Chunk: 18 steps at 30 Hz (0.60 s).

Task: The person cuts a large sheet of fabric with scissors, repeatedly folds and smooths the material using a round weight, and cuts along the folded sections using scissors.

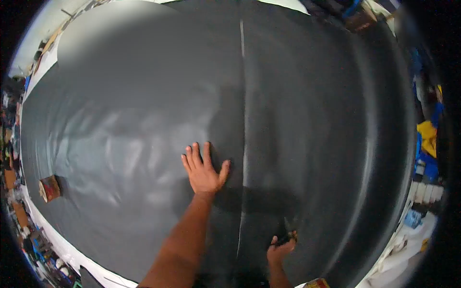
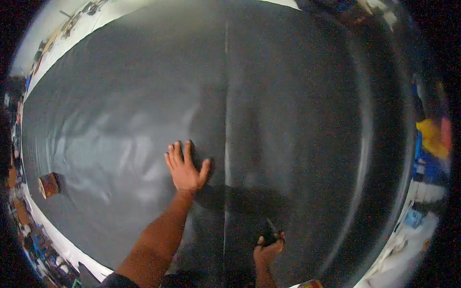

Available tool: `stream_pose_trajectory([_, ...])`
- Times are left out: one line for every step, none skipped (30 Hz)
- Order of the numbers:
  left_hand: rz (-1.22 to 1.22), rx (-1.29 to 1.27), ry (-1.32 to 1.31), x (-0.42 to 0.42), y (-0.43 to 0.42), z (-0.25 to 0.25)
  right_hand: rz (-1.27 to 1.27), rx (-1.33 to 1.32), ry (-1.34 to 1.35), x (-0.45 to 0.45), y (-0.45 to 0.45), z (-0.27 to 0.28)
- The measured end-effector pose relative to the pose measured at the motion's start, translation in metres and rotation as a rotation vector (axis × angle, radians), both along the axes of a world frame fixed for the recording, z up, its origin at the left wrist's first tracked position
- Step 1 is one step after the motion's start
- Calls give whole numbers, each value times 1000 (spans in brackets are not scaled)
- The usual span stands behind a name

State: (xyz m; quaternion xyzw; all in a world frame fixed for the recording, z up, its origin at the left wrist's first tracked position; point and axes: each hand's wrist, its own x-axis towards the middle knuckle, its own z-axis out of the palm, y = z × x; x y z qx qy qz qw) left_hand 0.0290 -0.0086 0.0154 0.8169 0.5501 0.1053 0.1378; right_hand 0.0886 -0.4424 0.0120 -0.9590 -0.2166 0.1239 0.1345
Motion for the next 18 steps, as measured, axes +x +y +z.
stream_pose_trajectory([-22, 8, -11, -4, -1, -1, -120, 79, 30, -4, 16, -3])
stream_pose_trajectory([-22, 44, -27, -7, -2, -3, -240, 159, 66, -3, 30, -4])
stream_pose_trajectory([-25, 78, -40, -10, -2, -7, -144, 169, -36, -2, 37, -3])
stream_pose_trajectory([-29, 80, -59, -13, 1, -10, -48, 171, -137, -4, 39, 0])
stream_pose_trajectory([-39, 76, -78, -17, 0, -12, -80, 144, -144, -9, 33, -6])
stream_pose_trajectory([-32, 55, -84, -17, -1, -12, -120, 127, -162, -9, 36, -6])
stream_pose_trajectory([-25, 40, -98, -16, 2, -11, -80, 127, -96, -2, 40, -1])
stream_pose_trajectory([-66, 48, -120, -21, 5, -9, -41, 127, -33, 3, 43, 18])
stream_pose_trajectory([-64, -60, -316, -28, 14, -3, -76, 144, -58, -2, 37, 18])
stream_pose_trajectory([-56, -164, -507, -32, 17, 11, -87, 148, -154, -7, 35, 7])
stream_pose_trajectory([-77, -138, -524, -35, 5, 32, -90, 152, -246, -10, 34, -1])
stream_pose_trajectory([-186, -6, -500, -46, -18, 56, -91, 181, -262, -12, 30, -3])
stream_pose_trajectory([-283, 133, -469, -61, -45, 81, -73, 188, -282, -11, 28, -6])
stream_pose_trajectory([-274, -99, -570, -74, -89, 104, -52, 202, -304, -11, 28, -1])
stream_pose_trajectory([-399, -198, -490, -102, -127, 115, -36, 257, -323, -11, 26, 9])
stream_pose_trajectory([-524, -237, -388, -132, -170, 121, -7, 346, -172, -9, 20, 18])
stream_pose_trajectory([-629, -234, -372, -168, -221, 128, 31, 427, -27, -8, 6, 33])
stream_pose_trajectory([-734, -249, -348, -202, -266, 139, 11, 430, -13, -12, -11, 49])
